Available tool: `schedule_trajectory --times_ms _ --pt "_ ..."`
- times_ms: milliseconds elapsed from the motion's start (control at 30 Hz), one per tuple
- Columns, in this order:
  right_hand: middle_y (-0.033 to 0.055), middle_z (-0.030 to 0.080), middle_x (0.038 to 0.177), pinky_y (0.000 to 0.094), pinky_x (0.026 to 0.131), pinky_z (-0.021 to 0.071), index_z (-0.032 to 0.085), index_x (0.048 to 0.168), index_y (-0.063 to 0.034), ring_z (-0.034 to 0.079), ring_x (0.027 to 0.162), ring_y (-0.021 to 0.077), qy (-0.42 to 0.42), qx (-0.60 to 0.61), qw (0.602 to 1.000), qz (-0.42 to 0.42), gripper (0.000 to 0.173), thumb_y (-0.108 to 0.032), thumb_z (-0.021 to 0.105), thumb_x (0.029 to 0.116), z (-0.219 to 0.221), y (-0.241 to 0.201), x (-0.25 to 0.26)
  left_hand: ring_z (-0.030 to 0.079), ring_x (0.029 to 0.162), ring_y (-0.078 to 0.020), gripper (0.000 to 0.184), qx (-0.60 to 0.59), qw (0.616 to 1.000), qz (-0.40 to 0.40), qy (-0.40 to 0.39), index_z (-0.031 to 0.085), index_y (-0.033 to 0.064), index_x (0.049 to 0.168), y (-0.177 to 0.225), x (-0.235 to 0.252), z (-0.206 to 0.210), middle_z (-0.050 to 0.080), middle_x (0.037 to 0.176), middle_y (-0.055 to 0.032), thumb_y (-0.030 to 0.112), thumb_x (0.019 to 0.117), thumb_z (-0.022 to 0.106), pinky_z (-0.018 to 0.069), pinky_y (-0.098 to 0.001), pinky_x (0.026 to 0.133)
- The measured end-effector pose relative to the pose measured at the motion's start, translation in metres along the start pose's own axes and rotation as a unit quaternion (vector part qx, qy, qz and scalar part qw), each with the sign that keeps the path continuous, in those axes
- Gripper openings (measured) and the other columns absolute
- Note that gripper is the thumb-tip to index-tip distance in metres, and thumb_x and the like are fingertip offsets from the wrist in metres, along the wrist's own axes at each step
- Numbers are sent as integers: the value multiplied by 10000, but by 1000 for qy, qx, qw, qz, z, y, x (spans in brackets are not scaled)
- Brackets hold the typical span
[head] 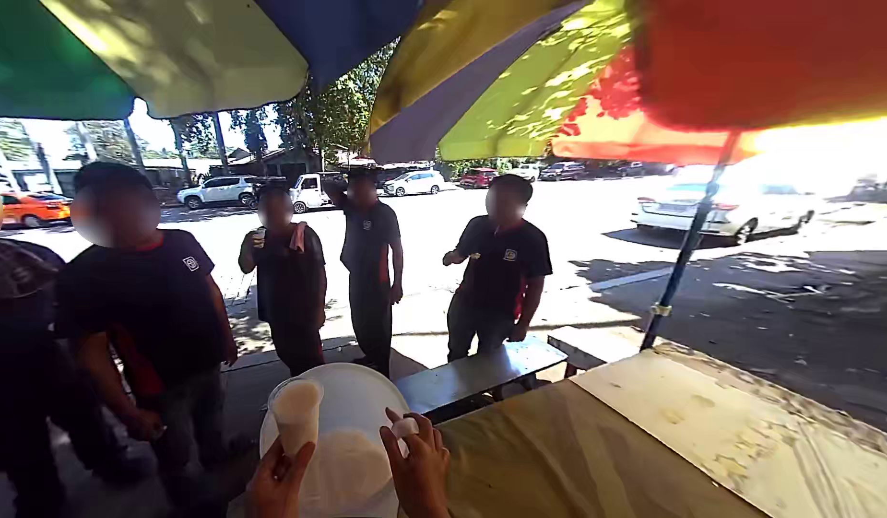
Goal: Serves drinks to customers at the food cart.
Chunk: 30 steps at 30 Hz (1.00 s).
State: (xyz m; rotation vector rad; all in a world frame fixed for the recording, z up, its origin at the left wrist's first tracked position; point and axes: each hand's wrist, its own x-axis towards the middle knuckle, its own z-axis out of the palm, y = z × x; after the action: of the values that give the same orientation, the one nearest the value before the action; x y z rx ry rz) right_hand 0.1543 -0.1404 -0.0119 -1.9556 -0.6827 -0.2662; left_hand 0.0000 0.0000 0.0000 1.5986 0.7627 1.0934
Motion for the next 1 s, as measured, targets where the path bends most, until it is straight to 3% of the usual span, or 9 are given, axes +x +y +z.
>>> schedule_trajectory --times_ms 67,133,233,333,467,633,800,900,1000 --pt "152 724 1157 569 867 534 806 1114 -157 678 1057 360 -16 -16 995 -97 263 -309 681 939 7 -3 8 683 819 -120 480 -11 1000 5 2 636 -114 1240 0 -1 0 723 981 -170 161 878 791 577 -304 824" --pt "180 713 1120 503 869 583 775 1085 -66 706 1014 327 -122 -11 986 -115 246 -239 636 978 10 -15 19 681 812 -95 479 -26 1000 3 -2 628 -118 1247 0 0 0 723 981 -164 152 884 785 576 -277 820" --pt "216 711 1117 518 967 531 706 1169 -2 689 1092 351 -305 -49 949 -61 336 -250 511 1050 16 -27 35 686 815 -86 482 -38 999 -3 -2 620 -118 1256 0 0 -4 729 989 -159 152 892 781 578 -270 825" --pt "216 713 1107 524 983 512 680 1201 -3 681 1095 352 -369 -38 928 -45 334 -241 487 1068 22 -23 45 691 811 -79 480 -44 999 -2 1 616 -122 1254 0 -2 -7 732 984 -153 147 892 780 582 -262 822" --pt "195 716 1028 523 911 529 683 1181 -15 696 1001 337 -325 -43 940 -98 348 -261 463 1072 -5 -41 63 689 807 -81 478 -33 999 -1 11 632 -100 1255 4 0 -11 738 985 -142 148 882 798 582 -261 809" --pt "126 664 822 482 722 542 688 1122 -44 658 750 278 -236 -53 958 -157 298 -260 487 1078 -56 -81 99 716 823 -83 424 -31 998 -15 47 695 -25 1201 6 -6 -15 762 951 -74 160 843 827 595 -254 803" --pt "166 707 887 505 705 582 626 1118 28 708 731 293 -92 -11 989 -120 256 -188 494 1084 -99 -132 134 716 848 -95 421 -29 998 -16 49 698 -19 1198 2 -7 -15 758 972 -80 154 839 833 592 -261 816" --pt "130 716 881 436 627 587 567 1129 8 688 637 226 -22 33 988 -150 204 -172 485 1080 -120 -160 149 722 848 -92 426 -35 998 -28 48 703 -3 1200 1 -7 -14 763 975 -69 161 832 843 596 -262 820" --pt "96 711 864 353 591 586 549 1135 -3 674 600 153 -4 60 987 -152 209 -191 472 1089 -143 -199 154 721 839 -87 435 -26 998 -26 48 712 18 1199 -2 -6 -14 764 974 -54 200 827 845 597 -263 814"
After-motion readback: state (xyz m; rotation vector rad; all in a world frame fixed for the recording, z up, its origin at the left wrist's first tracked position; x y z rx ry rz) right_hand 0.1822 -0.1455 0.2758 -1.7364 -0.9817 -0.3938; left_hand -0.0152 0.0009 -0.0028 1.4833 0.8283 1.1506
